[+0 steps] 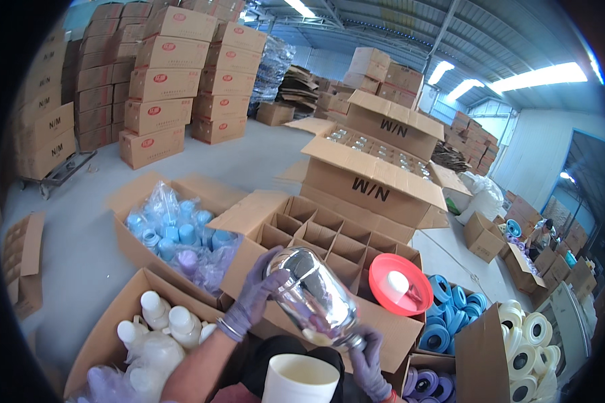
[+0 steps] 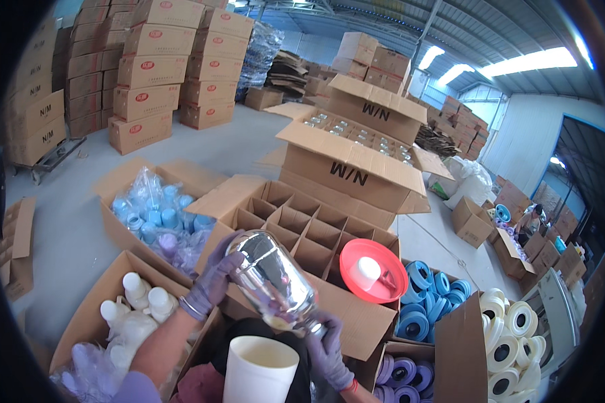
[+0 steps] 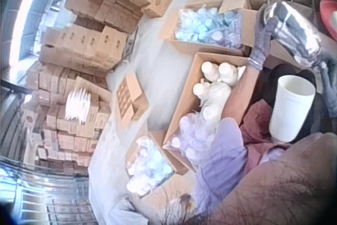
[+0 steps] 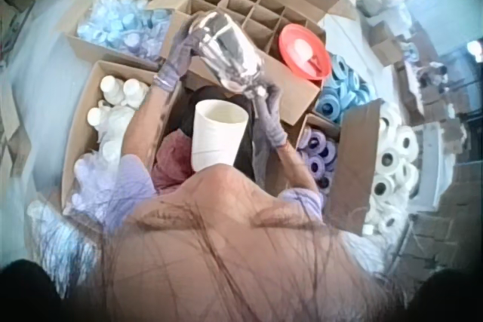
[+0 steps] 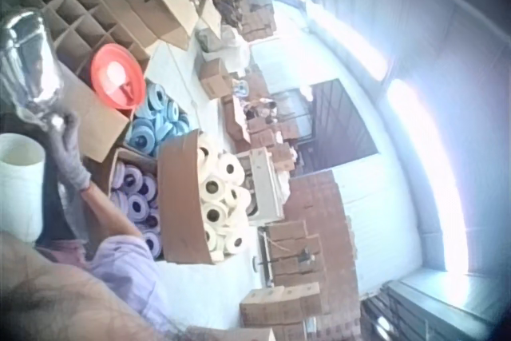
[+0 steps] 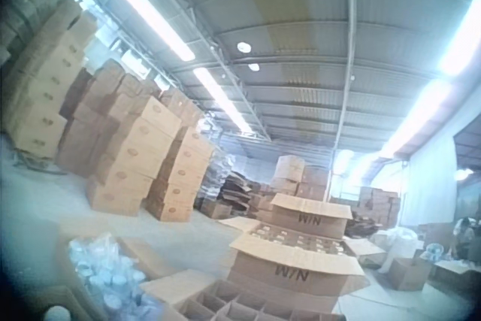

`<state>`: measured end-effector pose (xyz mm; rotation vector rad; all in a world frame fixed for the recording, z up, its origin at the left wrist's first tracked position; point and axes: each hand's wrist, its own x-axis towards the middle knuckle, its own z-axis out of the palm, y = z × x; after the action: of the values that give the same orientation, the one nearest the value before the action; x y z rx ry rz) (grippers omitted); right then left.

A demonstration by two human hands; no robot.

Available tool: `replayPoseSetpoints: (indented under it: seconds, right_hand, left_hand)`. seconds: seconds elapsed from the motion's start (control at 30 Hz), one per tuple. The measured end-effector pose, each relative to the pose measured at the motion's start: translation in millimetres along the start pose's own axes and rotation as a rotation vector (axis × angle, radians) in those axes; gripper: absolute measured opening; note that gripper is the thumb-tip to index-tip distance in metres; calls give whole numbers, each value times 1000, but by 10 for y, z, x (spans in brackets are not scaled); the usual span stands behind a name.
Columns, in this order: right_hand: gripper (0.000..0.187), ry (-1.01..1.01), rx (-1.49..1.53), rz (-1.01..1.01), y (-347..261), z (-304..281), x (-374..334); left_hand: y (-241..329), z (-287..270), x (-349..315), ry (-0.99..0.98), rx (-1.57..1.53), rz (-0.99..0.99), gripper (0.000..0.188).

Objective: The person assembles thermos flasks by inserting stainless steel inner bottles into white plastic outer shells, then screwing on lids. They handle multiple units one at a time, placing completed thermoses into a cardboard box.

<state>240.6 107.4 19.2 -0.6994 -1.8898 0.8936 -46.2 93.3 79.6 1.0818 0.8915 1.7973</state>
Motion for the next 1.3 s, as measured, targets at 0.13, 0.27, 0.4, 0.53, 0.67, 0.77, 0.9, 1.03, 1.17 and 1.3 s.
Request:
replayPoseSetpoints:
  seconds: [0.13,0.27,0.4,0.53,0.67,0.77,0.9,1.03,1.17,1.3]
  right_hand:
    - [49,-109,218,188,-193,-32,-622]
    - [54,-159,54,192,-381,13,-1562]
    - [69,-292,37,4,-454,305,-2340]
    - [94,-373,193,-145,-387,554,-1684]
    - [104,-520,315,-167,-880,503,-344]
    - [94,-538,199,-284,-866,585,-61]
    - [85,-473,255,-294,-978,630,72]
    - [80,-302,166,-224,-1089,606,67]
    - [71,-120,101,-152,-1146,594,95]
    - [65,-4,43,-224,-1165,579,0]
  left_hand:
    - [216,-201,-186,-238,255,-78,84]
    - [325,-458,-1001,-202,375,-188,80]
    - [-86,-1095,-2326,108,403,-294,57]
    - [-258,-1090,-2710,-54,936,-189,49]
    - [-215,-1029,-2347,-353,1071,-162,66]
    - [-217,-990,-2144,-388,1003,-156,63]
    - [-319,-969,-2018,-357,964,-150,59]
    - [-414,-889,-2003,-313,939,-125,55]
    - [-517,-765,-1978,-276,921,-104,52]
    - [-547,-698,-1880,-271,905,-109,48]
